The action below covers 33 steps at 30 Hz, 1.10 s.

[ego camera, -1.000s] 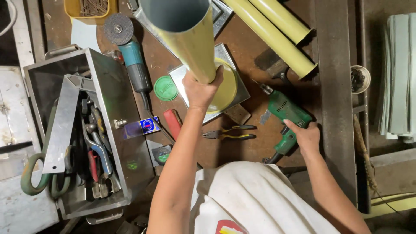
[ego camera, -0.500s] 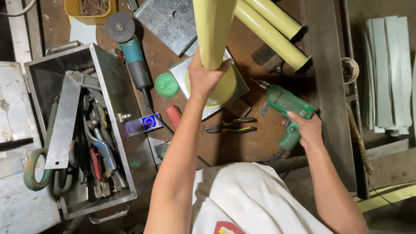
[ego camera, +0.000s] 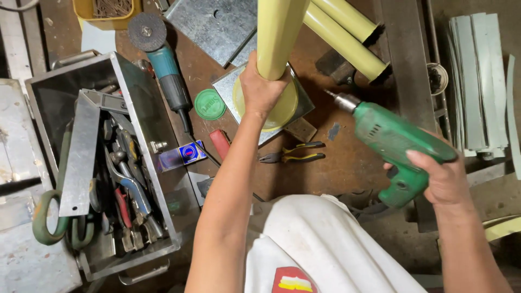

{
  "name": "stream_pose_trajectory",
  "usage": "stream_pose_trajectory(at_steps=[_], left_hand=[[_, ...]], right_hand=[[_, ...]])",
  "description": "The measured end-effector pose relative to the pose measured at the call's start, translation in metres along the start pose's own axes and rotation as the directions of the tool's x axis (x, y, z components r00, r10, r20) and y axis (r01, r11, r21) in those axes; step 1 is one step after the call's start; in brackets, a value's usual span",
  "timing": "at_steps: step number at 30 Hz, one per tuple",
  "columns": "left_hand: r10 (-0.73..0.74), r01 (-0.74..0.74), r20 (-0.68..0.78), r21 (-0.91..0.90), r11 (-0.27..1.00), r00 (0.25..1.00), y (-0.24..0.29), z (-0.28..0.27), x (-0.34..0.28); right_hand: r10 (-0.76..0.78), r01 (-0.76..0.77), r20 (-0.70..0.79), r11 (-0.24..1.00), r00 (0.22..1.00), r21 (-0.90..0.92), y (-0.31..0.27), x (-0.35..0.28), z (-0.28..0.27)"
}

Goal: The person assembles a yellow metal funnel with a cylindrical tube. They use a screwdriver to fasten the tube to the funnel mouth, fit the tube into the funnel, place a square metal plate over the funnel base, and hammer the assembly to seat the parts together.

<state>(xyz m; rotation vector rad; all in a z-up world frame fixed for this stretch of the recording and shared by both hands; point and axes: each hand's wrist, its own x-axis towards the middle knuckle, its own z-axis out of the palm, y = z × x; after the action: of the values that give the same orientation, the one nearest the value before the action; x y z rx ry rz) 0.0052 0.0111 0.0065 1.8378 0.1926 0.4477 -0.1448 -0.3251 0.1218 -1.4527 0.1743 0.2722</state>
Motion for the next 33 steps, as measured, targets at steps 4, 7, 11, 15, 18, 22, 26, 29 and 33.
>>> stream_pose_trajectory(at_steps=[4,7,11,15,18,22,26,29,33], left_hand=[[0.053,-0.051,0.041,-0.041,0.998,0.998,0.005,-0.007,0.002],[0.079,-0.057,0.139,-0.155,0.986,0.987,0.008,-0.013,0.003],[0.094,-0.051,0.309,-0.142,0.988,0.946,0.005,-0.014,0.005],[0.140,-0.097,0.334,-0.144,0.985,0.932,0.007,-0.016,0.009],[0.158,-0.140,0.293,-0.083,0.987,0.943,-0.009,-0.008,0.005],[0.208,-0.190,0.238,-0.094,0.977,0.949,-0.013,-0.003,0.003],[0.218,-0.209,0.223,-0.059,0.976,0.950,-0.017,-0.005,0.001],[0.226,-0.219,0.206,-0.057,0.974,0.952,-0.019,-0.003,0.002],[0.254,-0.249,0.196,-0.048,0.967,0.947,-0.021,-0.003,0.001]], right_hand=[[0.023,-0.054,-0.123,0.964,0.992,-0.260,-0.009,0.016,0.023],[0.132,-0.241,-0.246,0.838,0.960,-0.490,-0.026,0.030,0.039],[0.100,-0.166,-0.138,0.382,0.985,-0.909,-0.037,0.043,0.057],[0.152,-0.139,-0.097,0.291,0.984,-0.947,-0.035,0.051,0.073],[0.168,-0.132,-0.083,0.304,0.982,-0.944,-0.031,0.060,0.084],[0.194,-0.080,-0.022,0.294,0.981,-0.952,-0.031,0.072,0.094],[0.257,-0.046,0.018,0.242,0.966,-0.969,-0.028,0.088,0.112],[0.293,-0.061,0.005,0.216,0.956,-0.975,-0.028,0.099,0.118],[0.348,-0.096,-0.048,0.123,0.936,-0.988,-0.029,0.111,0.119]])
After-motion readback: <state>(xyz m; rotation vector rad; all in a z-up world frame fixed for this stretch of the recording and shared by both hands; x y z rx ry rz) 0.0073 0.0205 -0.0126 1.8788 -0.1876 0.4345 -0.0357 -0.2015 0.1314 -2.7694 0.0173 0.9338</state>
